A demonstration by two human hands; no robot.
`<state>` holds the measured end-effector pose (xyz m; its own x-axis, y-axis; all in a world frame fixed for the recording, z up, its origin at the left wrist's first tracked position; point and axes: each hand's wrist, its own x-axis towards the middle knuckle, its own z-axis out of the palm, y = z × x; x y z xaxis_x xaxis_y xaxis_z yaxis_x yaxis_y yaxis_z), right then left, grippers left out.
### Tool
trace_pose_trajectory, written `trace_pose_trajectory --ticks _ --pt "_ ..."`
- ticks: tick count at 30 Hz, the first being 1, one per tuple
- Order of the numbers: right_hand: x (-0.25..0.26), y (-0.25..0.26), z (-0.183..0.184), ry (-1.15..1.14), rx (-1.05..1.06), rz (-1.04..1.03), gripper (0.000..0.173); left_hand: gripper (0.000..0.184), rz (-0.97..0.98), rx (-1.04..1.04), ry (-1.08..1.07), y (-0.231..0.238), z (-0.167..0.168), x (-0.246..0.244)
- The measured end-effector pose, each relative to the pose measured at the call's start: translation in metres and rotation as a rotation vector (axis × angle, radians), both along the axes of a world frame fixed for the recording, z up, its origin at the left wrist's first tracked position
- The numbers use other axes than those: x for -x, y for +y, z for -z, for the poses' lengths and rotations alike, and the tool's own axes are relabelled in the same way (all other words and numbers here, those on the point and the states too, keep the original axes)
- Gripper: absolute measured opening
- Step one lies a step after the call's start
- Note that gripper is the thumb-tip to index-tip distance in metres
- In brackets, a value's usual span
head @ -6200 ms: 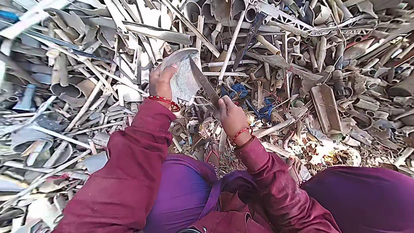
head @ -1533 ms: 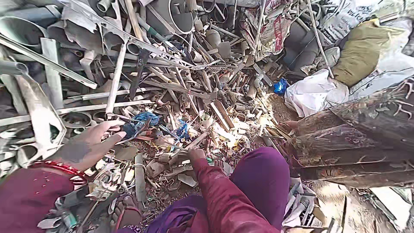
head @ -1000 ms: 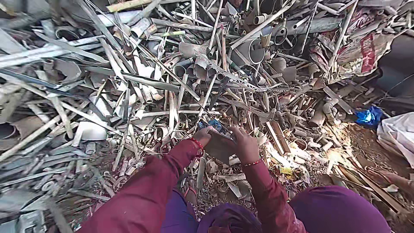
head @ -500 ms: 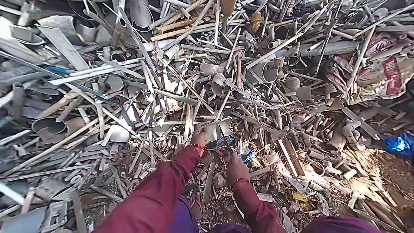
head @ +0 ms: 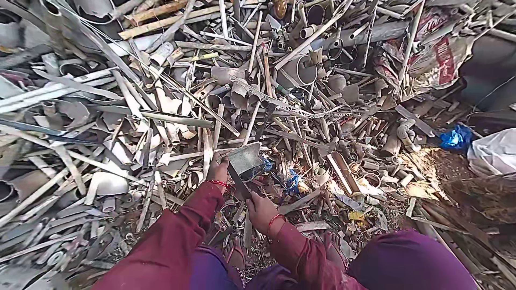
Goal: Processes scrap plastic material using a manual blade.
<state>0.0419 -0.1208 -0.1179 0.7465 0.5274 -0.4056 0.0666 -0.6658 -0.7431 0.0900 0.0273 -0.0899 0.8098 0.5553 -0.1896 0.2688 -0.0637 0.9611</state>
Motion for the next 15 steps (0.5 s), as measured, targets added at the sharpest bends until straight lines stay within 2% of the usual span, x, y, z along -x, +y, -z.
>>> trace_pose_trajectory --ticks 3,5,7,9,11,13,14,15 --pt "-0.026 -0.018 0.012 -0.103 0.306 0.154 0.041 0.045 0.113 -0.114 0.040 0.001 0.000 -0.004" --pt "-0.033 -0.026 0.027 -0.166 0.364 0.275 0.047 0.050 0.218 -0.258 0.071 -0.013 -0.006 -0.007" --pt "-0.028 -0.022 0.039 -0.150 0.336 0.277 0.046 0.052 0.258 -0.411 0.118 -0.023 -0.006 -0.008" --pt "-0.015 -0.010 0.040 -0.061 0.197 0.177 0.043 0.057 0.289 -0.530 0.157 -0.020 -0.001 -0.007" --pt "-0.004 -0.002 0.040 0.022 0.020 0.069 0.043 0.059 0.321 -0.576 0.110 -0.010 0.008 -0.003" --pt "-0.010 -0.008 0.046 -0.037 -0.028 0.034 0.041 0.051 0.323 -0.567 0.121 -0.008 0.007 -0.003" --pt "-0.019 -0.020 0.050 -0.088 -0.001 0.065 0.042 0.048 0.357 -0.598 0.304 -0.017 -0.010 -0.005" --pt "-0.029 -0.037 0.053 -0.122 0.014 0.144 0.043 0.047 0.454 -0.645 0.584 -0.028 -0.032 -0.013"
